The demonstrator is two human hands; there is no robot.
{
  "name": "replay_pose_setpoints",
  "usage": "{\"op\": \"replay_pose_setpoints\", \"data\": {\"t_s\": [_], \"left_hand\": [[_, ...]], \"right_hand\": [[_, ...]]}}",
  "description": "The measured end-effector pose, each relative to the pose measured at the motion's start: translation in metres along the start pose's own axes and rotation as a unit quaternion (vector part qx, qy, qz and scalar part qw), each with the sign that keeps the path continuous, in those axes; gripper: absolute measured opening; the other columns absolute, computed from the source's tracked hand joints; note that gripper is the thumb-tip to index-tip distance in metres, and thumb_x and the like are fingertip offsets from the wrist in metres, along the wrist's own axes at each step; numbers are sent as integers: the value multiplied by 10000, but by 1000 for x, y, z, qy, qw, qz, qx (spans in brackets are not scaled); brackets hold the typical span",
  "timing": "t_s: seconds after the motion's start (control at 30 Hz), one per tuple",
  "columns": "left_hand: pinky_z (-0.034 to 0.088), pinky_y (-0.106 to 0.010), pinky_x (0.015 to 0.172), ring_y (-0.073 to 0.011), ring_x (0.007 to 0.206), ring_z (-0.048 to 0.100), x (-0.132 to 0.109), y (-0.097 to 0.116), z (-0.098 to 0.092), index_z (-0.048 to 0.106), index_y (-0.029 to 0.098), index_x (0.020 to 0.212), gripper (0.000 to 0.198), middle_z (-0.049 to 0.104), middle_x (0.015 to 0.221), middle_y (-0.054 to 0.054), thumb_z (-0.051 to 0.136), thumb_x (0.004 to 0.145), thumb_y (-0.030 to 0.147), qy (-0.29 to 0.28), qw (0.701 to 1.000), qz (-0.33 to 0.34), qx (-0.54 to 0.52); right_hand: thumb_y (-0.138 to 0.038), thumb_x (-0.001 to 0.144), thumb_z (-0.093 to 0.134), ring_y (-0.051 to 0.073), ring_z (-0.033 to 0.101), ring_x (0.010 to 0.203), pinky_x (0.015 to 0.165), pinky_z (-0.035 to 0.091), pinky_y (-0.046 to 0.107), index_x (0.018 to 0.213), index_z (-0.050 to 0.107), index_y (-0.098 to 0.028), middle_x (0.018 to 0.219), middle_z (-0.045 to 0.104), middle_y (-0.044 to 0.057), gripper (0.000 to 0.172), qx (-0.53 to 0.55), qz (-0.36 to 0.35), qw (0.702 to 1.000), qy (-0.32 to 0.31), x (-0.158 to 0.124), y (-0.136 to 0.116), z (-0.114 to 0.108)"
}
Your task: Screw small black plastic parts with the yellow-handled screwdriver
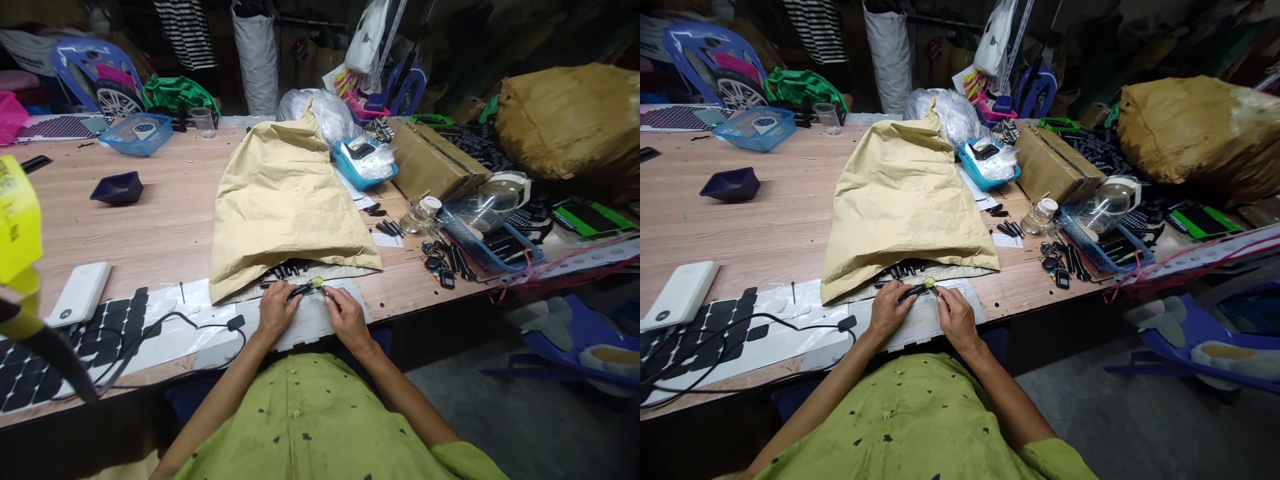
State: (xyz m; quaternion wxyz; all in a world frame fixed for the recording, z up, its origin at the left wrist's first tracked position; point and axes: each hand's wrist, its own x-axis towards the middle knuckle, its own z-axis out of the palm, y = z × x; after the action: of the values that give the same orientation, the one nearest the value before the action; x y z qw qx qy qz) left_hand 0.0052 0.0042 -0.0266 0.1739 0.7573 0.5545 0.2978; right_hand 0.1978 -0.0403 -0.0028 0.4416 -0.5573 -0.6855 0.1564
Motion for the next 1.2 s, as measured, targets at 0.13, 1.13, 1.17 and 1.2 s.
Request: {"op": "replay_pose_setpoints", "data": {"t_s": [0.13,1.13,1.17,1.2], "left_hand": [[499,-336,789,-217,865,612,1,2,0,780,269,1042,176,656,875,-32,660,915,286,-7,1000,-8,-4],[494,-330,775,-213,845,615,-4,8,-11,747,230,1038,165,660,880,-37,667,895,248,-33,996,57,-51],[493,-329,772,-212,846,614,-9,8,-15,747,224,1038,164,661,886,-44,659,903,255,-43,994,83,-58],[491,-330,770,-214,851,611,-16,9,-19,748,219,1035,164,663,898,-53,651,910,266,-55,991,108,-60]], "right_hand": [[-213,1002,461,209,709,942,850,598,329,1196,715,-230,988,741,87,320,-16,-23,1000,2,0,-1,2],[-129,943,484,235,543,830,717,431,327,1135,723,-209,894,631,92,317,-306,-37,951,32,15,48,-4],[-130,941,486,234,539,829,714,426,327,1136,718,-211,897,629,90,314,-305,-38,951,31,15,47,-4],[-132,941,486,234,536,828,711,421,328,1137,713,-212,899,629,90,310,-305,-37,951,30,15,46,-3]]}}
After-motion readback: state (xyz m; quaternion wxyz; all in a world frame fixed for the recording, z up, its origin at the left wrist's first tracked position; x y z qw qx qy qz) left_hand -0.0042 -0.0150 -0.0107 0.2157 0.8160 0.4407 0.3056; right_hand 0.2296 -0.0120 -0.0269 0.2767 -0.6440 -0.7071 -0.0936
